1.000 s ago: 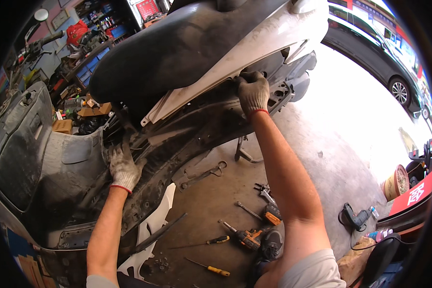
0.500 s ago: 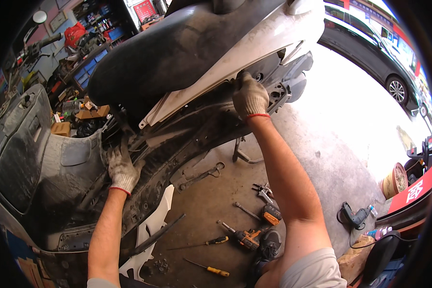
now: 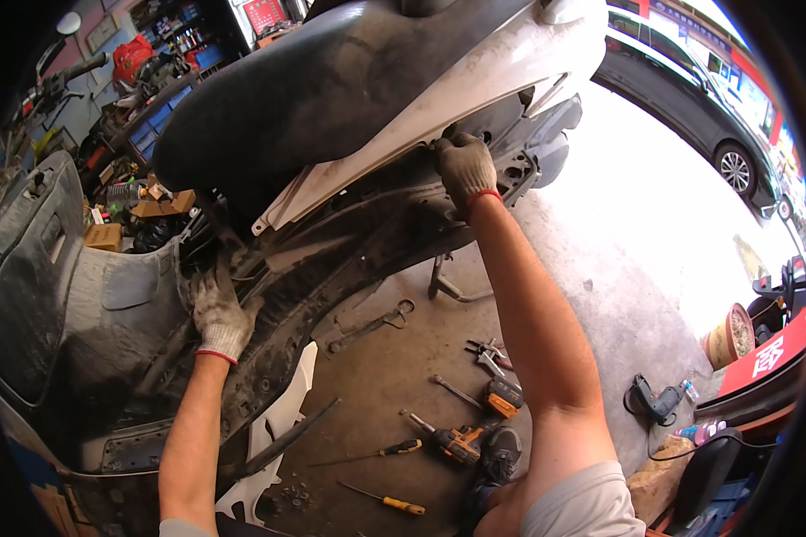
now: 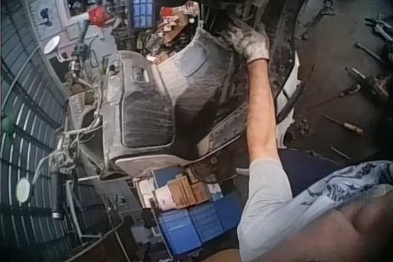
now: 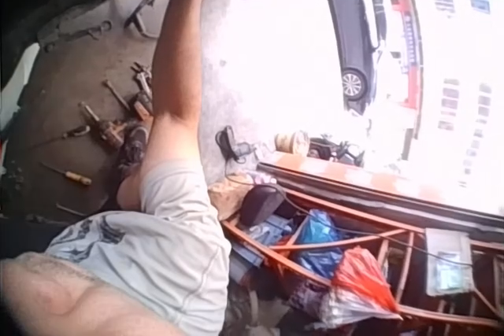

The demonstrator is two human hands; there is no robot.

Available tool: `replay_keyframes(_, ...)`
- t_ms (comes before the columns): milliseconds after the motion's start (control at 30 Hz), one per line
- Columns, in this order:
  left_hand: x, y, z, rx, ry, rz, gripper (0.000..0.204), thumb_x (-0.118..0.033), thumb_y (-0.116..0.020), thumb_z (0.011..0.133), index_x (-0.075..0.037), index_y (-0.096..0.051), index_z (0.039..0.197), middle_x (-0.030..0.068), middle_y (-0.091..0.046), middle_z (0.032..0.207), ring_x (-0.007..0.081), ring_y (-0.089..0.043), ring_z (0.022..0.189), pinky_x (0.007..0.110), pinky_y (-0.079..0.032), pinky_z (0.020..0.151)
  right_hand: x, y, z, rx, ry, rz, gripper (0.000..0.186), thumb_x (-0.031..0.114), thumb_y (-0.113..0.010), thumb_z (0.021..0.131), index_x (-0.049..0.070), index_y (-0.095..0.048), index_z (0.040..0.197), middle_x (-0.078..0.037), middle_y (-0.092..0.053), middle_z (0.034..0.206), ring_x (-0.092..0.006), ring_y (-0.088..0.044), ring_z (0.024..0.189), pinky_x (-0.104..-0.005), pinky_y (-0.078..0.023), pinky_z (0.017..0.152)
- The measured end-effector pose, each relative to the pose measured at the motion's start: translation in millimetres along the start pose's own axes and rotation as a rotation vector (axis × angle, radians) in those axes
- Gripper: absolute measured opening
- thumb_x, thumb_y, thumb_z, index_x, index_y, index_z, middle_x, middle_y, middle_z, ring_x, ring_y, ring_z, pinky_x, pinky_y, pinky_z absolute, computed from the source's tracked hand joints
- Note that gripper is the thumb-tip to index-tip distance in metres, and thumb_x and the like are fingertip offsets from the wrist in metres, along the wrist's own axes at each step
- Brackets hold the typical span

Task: Dismantle and inspect the side panels and internal components of a motorcycle.

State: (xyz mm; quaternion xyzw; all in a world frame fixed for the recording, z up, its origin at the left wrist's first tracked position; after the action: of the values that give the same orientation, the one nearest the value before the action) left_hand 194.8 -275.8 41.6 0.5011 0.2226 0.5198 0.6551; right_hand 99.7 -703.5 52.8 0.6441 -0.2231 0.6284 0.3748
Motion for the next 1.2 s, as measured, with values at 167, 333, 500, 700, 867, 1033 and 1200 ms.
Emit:
replay_keyframes(167, 2.8, -4.7, -0.2, 0.040, 0.032, 0.003, 0.103, -0.043, -0.082, 0.075, -0.008, -0.026, 0.154, 0.0223, -0.045, 0.145, 0.0414, -0.039, 0.136, 0.050, -0.025, 0.119, 19.1, 6.1, -14.9, -0.236, 0.289, -0.250, 0.036, 0.032, -0.062, 0.092, 0.004, -0.069, 0.112, -0.025, -0.070, 0.105, -0.0423, -0.066, 0.105, -0.0469, -0.050, 0.092)
replay_keyframes(333, 5.1, -9.3, -0.2, 0.000, 0.024, -0.011, 0.102, -0.042, -0.083, 0.075, -0.009, -0.027, 0.154, 0.0235, -0.046, 0.143, 0.0439, -0.039, 0.135, 0.051, -0.027, 0.118, 19.5, 2.7, -21.4, -0.344, 0.312, -0.420, 0.032, 0.032, -0.061, 0.093, 0.006, -0.069, 0.111, -0.025, -0.070, 0.104, -0.0442, -0.065, 0.105, -0.0487, -0.050, 0.091)
replay_keyframes(500, 6.2, -10.0, -0.6, -0.030, 0.009, -0.016, 0.103, -0.041, -0.083, 0.075, -0.010, -0.026, 0.155, 0.0250, -0.047, 0.142, 0.0443, -0.040, 0.135, 0.052, -0.029, 0.118, 17.7, 3.5, -14.1, -0.299, 0.286, -0.285, 0.031, 0.031, -0.062, 0.093, 0.004, -0.068, 0.105, -0.024, -0.071, 0.093, -0.0409, -0.069, 0.090, -0.0468, -0.053, 0.080)
replay_keyframes(700, 4.4, -8.0, 0.9, -0.024, 0.001, -0.046, 0.104, -0.039, -0.083, 0.075, -0.011, -0.024, 0.155, 0.0257, -0.047, 0.141, 0.0440, -0.039, 0.136, 0.052, -0.029, 0.118, -2.8, -8.6, -1.6, 0.016, -0.014, 0.207, 0.034, 0.030, -0.062, 0.093, -0.002, -0.067, 0.101, -0.008, -0.064, 0.080, -0.0170, -0.059, 0.064, -0.0320, -0.048, 0.055)
replay_keyframes(867, 3.6, -6.9, 1.4, 0.000, 0.030, -0.051, 0.104, -0.038, -0.084, 0.074, -0.011, -0.025, 0.155, 0.0259, -0.047, 0.141, 0.0437, -0.039, 0.136, 0.051, -0.029, 0.118, 7.5, 0.2, -3.1, -0.125, 0.134, -0.052, 0.034, 0.032, -0.063, 0.092, 0.002, -0.070, 0.106, -0.018, -0.071, 0.087, -0.0332, -0.069, 0.080, -0.0427, -0.053, 0.075)
replay_keyframes(1033, 1.1, 1.0, 0.3, 0.008, 0.043, -0.041, 0.104, -0.037, -0.085, 0.074, -0.011, -0.025, 0.155, 0.0261, -0.048, 0.140, 0.0440, -0.042, 0.134, 0.051, -0.031, 0.116, 25.9, 5.4, -18.3, -0.320, 0.361, -0.425, 0.030, 0.032, -0.059, 0.095, 0.007, -0.067, 0.110, -0.021, -0.071, 0.099, -0.0389, -0.068, 0.096, -0.0455, -0.051, 0.086)
replay_keyframes(1200, 1.9, -1.7, -0.2, 0.045, 0.067, -0.046, 0.103, -0.036, -0.084, 0.075, -0.009, -0.026, 0.154, 0.0255, -0.047, 0.142, 0.0416, -0.041, 0.135, 0.048, -0.030, 0.117, 25.0, 1.4, -19.9, -0.334, 0.358, -0.476, 0.031, 0.031, -0.060, 0.095, 0.008, -0.068, 0.113, -0.024, -0.070, 0.106, -0.0435, -0.064, 0.107, -0.0483, -0.050, 0.092)
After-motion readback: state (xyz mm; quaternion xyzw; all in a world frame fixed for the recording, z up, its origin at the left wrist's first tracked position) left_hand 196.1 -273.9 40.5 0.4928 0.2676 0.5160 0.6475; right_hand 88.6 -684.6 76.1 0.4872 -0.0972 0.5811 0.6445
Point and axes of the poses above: each hand's wrist, its own z-axis towards the middle knuckle, its own y-axis out of the back of the hand, x = y × z, the point moved 8 cm from there along z, towards the middle knuckle
